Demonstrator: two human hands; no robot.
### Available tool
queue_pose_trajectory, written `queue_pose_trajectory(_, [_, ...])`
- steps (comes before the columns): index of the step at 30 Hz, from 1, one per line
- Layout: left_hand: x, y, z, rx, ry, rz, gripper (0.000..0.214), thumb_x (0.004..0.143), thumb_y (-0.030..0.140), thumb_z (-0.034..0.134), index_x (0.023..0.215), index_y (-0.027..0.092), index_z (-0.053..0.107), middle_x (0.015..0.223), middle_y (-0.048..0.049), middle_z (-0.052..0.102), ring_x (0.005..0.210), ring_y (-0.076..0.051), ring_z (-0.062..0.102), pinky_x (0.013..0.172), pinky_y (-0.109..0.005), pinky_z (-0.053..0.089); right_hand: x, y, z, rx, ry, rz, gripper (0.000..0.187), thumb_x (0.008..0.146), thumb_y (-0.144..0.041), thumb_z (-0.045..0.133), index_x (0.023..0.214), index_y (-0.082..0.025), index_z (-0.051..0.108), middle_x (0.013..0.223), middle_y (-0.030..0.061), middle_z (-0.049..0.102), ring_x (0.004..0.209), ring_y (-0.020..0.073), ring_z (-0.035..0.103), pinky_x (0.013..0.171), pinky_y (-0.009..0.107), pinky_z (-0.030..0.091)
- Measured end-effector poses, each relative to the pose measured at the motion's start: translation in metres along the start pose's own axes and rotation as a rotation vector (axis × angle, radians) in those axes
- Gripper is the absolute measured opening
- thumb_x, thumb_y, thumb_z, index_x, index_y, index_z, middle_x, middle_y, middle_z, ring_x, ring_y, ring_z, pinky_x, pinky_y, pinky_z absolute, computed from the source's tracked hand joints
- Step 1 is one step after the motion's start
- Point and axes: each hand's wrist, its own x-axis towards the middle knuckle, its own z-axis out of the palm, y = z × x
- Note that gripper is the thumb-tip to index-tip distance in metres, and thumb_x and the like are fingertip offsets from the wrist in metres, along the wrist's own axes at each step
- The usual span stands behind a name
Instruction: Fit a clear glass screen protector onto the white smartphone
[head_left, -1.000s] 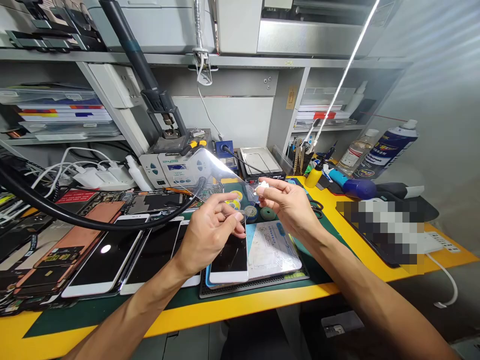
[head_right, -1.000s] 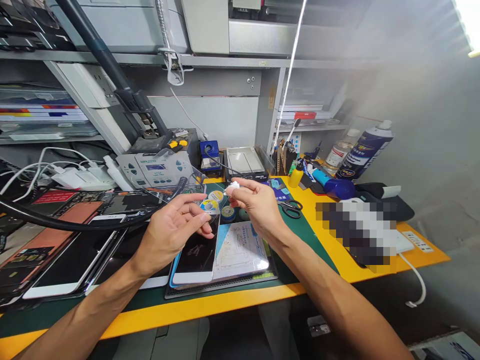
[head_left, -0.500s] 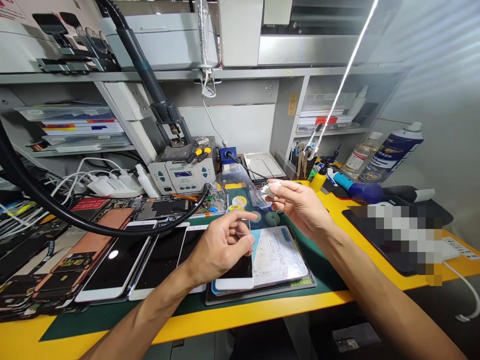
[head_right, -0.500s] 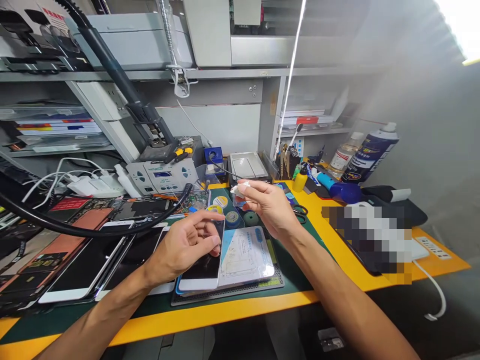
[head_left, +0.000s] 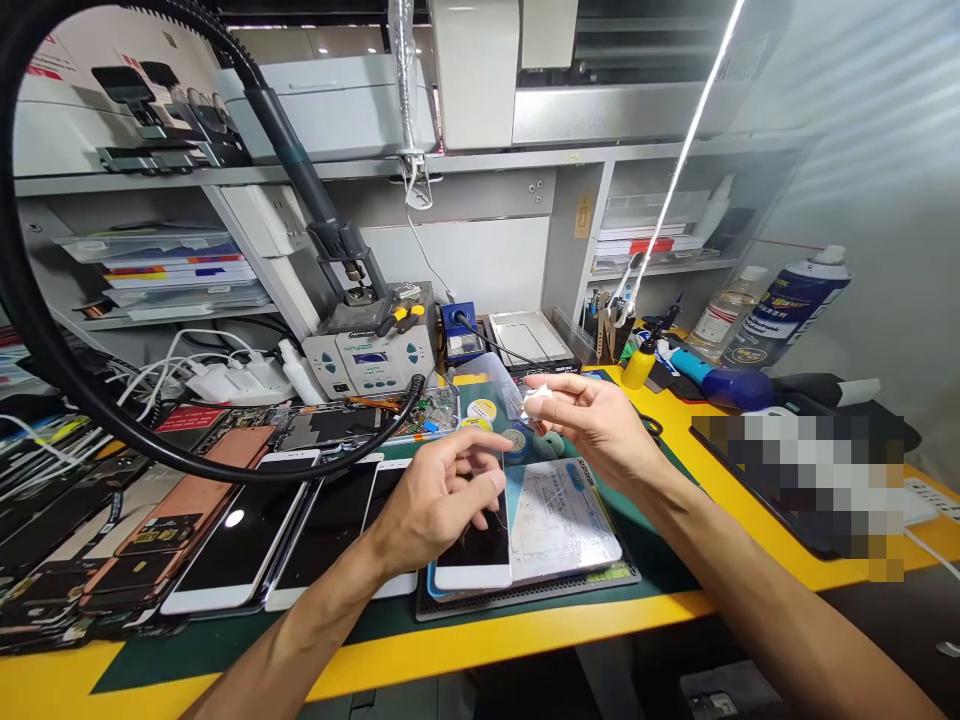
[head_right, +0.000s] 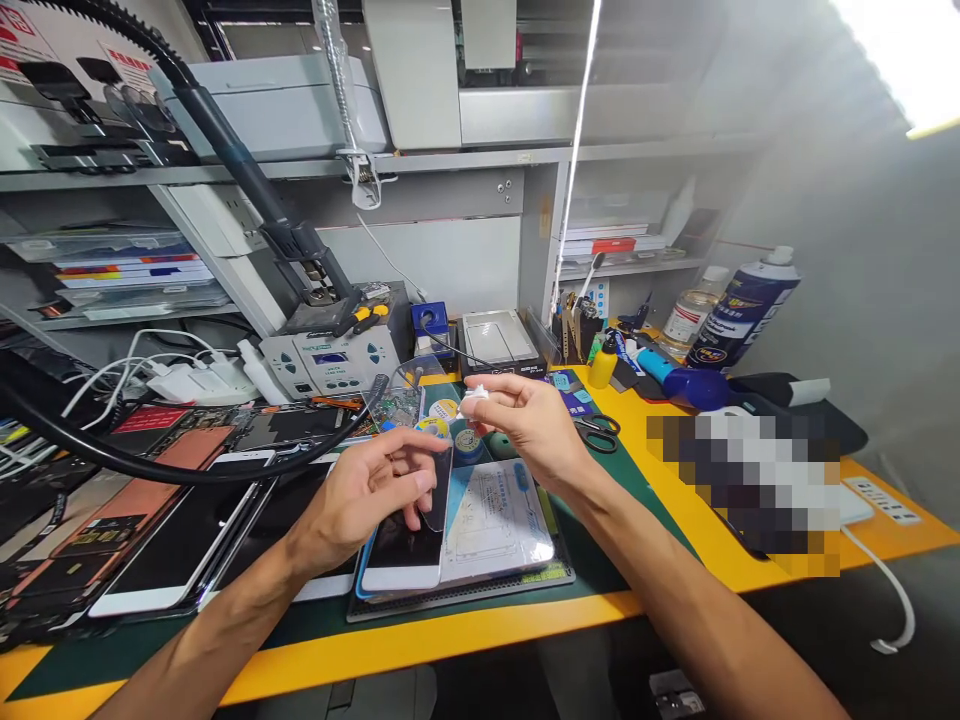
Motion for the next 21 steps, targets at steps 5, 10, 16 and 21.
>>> queue_pose_trajectory(5, [0.003,0.0,-0.003,-0.027,0.245,0.075,0.031,0.092,0.042,0.064,0.099,0.013,0.069,0.077,-0.0038,0.068,0.056,-0.013,0.064,0.046,-0.024,0.054,-0.002,0.0,0.003,-0.027,-0.047,0.01,0.036,0.062,-0.027,0.092,0.092,-0.015,0.077,0.066,-0.0006,0.07,0.057,0.0111,0.059,0.062,0.027,0.047])
queue_pose_trajectory(10, [0.0,-0.003,-0.004,-0.163,0.15,0.042,0.022,0.092,0.034,0.065,0.085,0.014,0.069,0.069,-0.0011,0.068,0.056,-0.013,0.066,0.049,-0.023,0.054,0.0,-0.006,-0.002,-0.001,0.016,-0.002,0.028,0.065,-0.033,0.091,0.08,-0.015,0.075,0.076,0.0037,0.074,0.062,0.0139,0.066,0.06,0.027,0.05])
queue_pose_trajectory(16, [-0.002,0.0,-0.003,-0.154,-0.012,-0.063,0.018,0.088,0.026,0.061,0.075,0.014,0.067,0.057,0.0009,0.064,0.045,-0.01,0.06,0.045,-0.019,0.045,0.002,-0.009,-0.008,0.036,-0.053,0.059,0.033,0.073,-0.043,0.085,0.089,-0.014,0.078,0.086,0.0086,0.076,0.072,0.0177,0.07,0.062,0.027,0.052])
queue_pose_trajectory(21, [-0.002,0.001,-0.002,-0.071,-0.038,-0.101,0.02,0.086,0.028,0.061,0.073,0.015,0.066,0.056,0.0004,0.064,0.046,-0.011,0.06,0.048,-0.022,0.046,0.001,-0.011,-0.008,0.024,-0.147,0.121,0.033,0.079,-0.045,0.08,0.09,-0.014,0.078,0.087,0.0089,0.076,0.075,0.0179,0.07,0.062,0.026,0.053])
